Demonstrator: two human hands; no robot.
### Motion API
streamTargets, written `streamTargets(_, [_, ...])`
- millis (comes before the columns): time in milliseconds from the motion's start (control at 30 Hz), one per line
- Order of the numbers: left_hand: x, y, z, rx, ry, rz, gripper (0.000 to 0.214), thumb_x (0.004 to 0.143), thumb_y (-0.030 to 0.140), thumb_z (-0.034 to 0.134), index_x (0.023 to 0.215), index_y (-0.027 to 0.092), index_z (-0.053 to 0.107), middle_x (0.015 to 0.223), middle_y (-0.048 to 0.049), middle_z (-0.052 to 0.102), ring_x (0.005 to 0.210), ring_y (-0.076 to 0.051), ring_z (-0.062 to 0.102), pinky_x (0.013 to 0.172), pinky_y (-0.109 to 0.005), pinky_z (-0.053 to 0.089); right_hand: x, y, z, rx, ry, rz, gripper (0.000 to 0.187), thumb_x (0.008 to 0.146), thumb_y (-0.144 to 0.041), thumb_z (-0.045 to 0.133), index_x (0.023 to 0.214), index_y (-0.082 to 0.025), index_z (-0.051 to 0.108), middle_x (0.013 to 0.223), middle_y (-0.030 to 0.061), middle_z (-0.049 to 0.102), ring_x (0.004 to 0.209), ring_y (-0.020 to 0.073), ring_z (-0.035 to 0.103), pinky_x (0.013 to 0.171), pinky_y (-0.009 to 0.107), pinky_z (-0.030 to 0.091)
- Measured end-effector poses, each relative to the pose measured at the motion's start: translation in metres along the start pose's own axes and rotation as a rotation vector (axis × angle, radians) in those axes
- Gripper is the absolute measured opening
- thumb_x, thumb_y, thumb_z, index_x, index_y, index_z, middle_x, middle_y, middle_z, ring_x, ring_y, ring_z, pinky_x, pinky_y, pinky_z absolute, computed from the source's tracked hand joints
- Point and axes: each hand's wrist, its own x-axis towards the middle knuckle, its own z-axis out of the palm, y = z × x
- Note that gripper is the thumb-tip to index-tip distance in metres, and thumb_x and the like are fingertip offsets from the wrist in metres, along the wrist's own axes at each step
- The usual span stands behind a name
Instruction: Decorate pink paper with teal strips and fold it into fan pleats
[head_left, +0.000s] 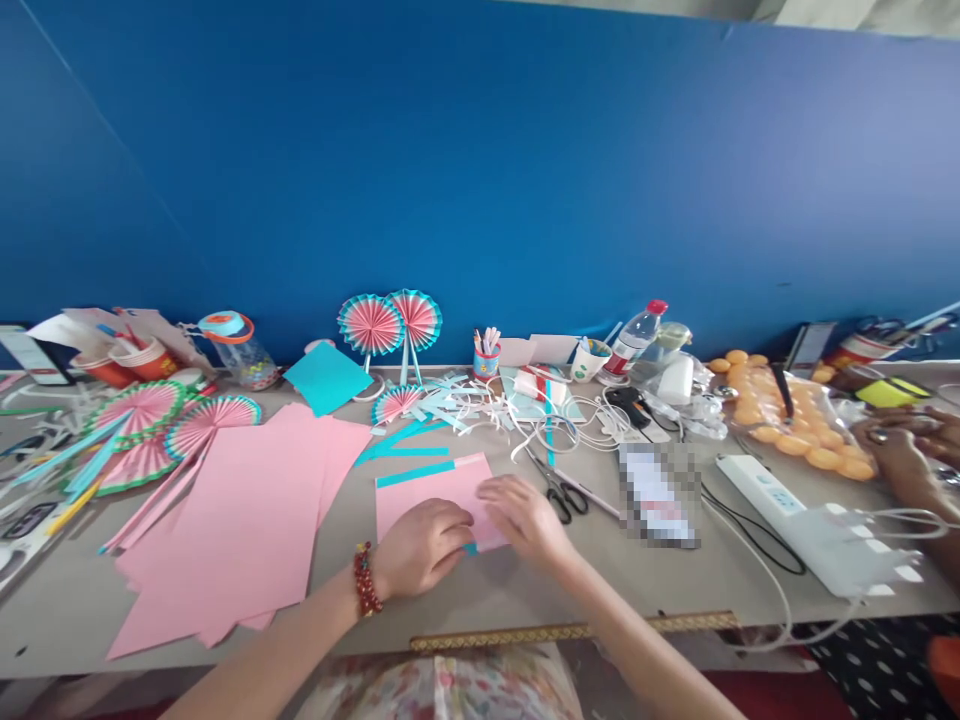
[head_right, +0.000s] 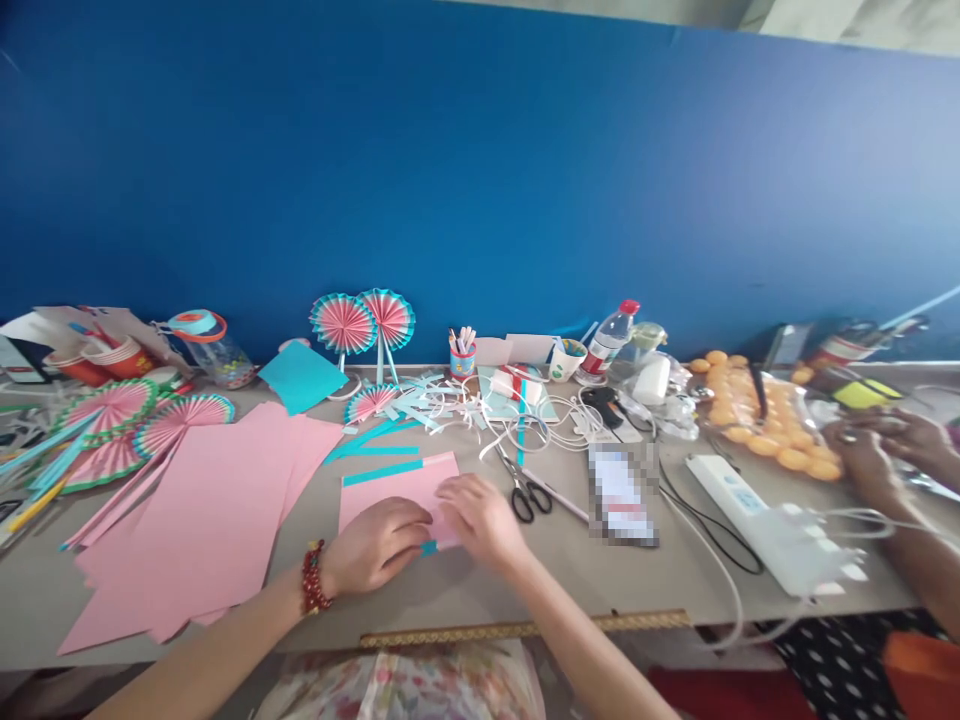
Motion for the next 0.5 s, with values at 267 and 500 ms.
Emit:
streamTargets(267, [-0.005,-0.031,-0.056,0.121,0.129,-0.006,0.039,0.097,0.019,0.043,0.134,0.024,0.052,0.137,-0.0073,0.059,0.129,-0.022,0.052,0.11,-0.042,0.042,0.04,-0.002,0.014,-0.045,-0.191,0.08,0.048,0.102,-0.042,0.036,0.143,-0.02,0.047,0.131,0.0125,0.063,0.113,0.0232,0.062,0.094,0.036,0.05])
streamTargets(500, [0.031,-0.063,-0.035,0.135,0.212,-0.406,0.022,0.097,0.02,0.047,0.11,0.022,0.065,0.113,-0.0072,0.066,0.106,-0.022,0.061,0.096,-0.039,0.049,0.059,0.061,0.012,-0.359,-0.193,0.225,0.04,0.085,-0.014,0.055,0.124,-0.018,0.06,0.121,0.0121,0.065,0.114,0.0261,0.056,0.097,0.039,0.044])
